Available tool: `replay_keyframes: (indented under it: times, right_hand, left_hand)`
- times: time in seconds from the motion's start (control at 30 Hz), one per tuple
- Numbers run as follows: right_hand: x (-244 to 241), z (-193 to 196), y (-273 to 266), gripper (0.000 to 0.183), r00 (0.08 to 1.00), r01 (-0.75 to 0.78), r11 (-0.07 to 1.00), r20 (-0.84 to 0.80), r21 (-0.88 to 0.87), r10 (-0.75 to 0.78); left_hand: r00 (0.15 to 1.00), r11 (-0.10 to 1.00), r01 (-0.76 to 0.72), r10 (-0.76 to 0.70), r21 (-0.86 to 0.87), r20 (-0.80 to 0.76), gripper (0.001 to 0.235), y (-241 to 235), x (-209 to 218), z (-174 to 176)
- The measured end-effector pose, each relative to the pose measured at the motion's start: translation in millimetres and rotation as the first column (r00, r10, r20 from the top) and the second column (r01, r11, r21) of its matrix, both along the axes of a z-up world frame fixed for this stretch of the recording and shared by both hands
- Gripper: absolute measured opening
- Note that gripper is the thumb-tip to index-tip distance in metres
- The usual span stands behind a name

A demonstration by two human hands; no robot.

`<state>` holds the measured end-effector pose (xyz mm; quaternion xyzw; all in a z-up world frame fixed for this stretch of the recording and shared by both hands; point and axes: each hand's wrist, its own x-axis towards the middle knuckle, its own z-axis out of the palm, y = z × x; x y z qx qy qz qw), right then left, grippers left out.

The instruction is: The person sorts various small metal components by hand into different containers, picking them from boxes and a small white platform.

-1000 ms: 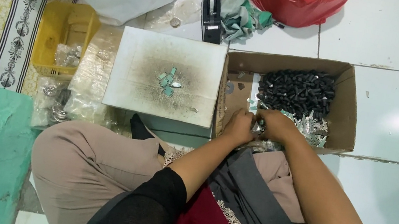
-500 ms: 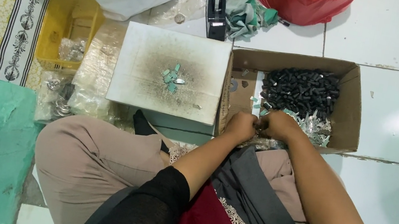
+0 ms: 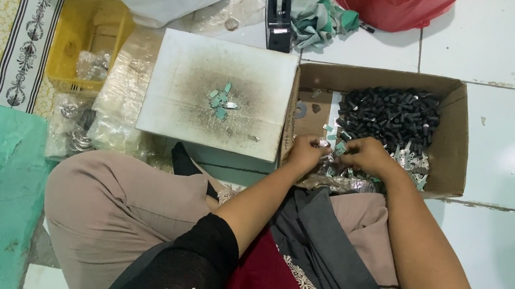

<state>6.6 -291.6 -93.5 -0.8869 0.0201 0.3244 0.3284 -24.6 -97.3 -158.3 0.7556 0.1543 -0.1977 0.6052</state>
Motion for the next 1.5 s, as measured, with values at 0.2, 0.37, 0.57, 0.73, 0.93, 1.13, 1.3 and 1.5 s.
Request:
replay_keyframes:
  times: [0.2,0.37,0.57,0.73,0.93,1.13,1.3,1.5]
  right_hand:
    - [-4,24,6,0.019,0.971,0.227,0.931,-0.144,0.285,-0.193]
    - [-3,5,4,0.029,0.941,0.33,0.879,-0.2,0.345,-0.275]
    - [-3,12,7,0.036,0.896,0.441,0.814,-0.246,0.379,-0.37]
    - [-5,23,10,0.044,0.858,0.512,0.762,-0.264,0.396,-0.44]
    - [-8,39,16,0.055,0.825,0.564,0.697,-0.273,0.443,-0.495]
    - [-3,22,8,0.036,0.818,0.569,0.665,-0.247,0.483,-0.52]
    - [-4,22,9,0.029,0.818,0.562,0.67,-0.205,0.484,-0.537]
    - [-5,26,10,0.03,0.835,0.538,0.688,-0.192,0.487,-0.516]
  left_hand:
    - [0.977,0.937,-0.193,0.156,-0.29,-0.148,0.027,-10,6,-10]
    - [0.944,0.851,-0.307,0.214,-0.426,-0.253,0.038,-9,4,7]
    - [0.939,0.77,-0.326,0.196,-0.549,-0.283,0.048,-10,4,6]
    - [0.941,0.726,-0.319,0.168,-0.61,-0.293,0.047,-8,6,5]
    - [0.941,0.656,-0.327,0.158,-0.68,-0.3,0.054,-7,5,9]
    - [0.944,0.807,-0.31,0.197,-0.503,-0.266,0.049,-20,2,28]
    - [0.932,0.804,-0.347,0.239,-0.482,-0.273,0.046,-24,1,33]
    - [0.92,0.773,-0.376,0.248,-0.511,-0.303,0.048,-22,0,34]
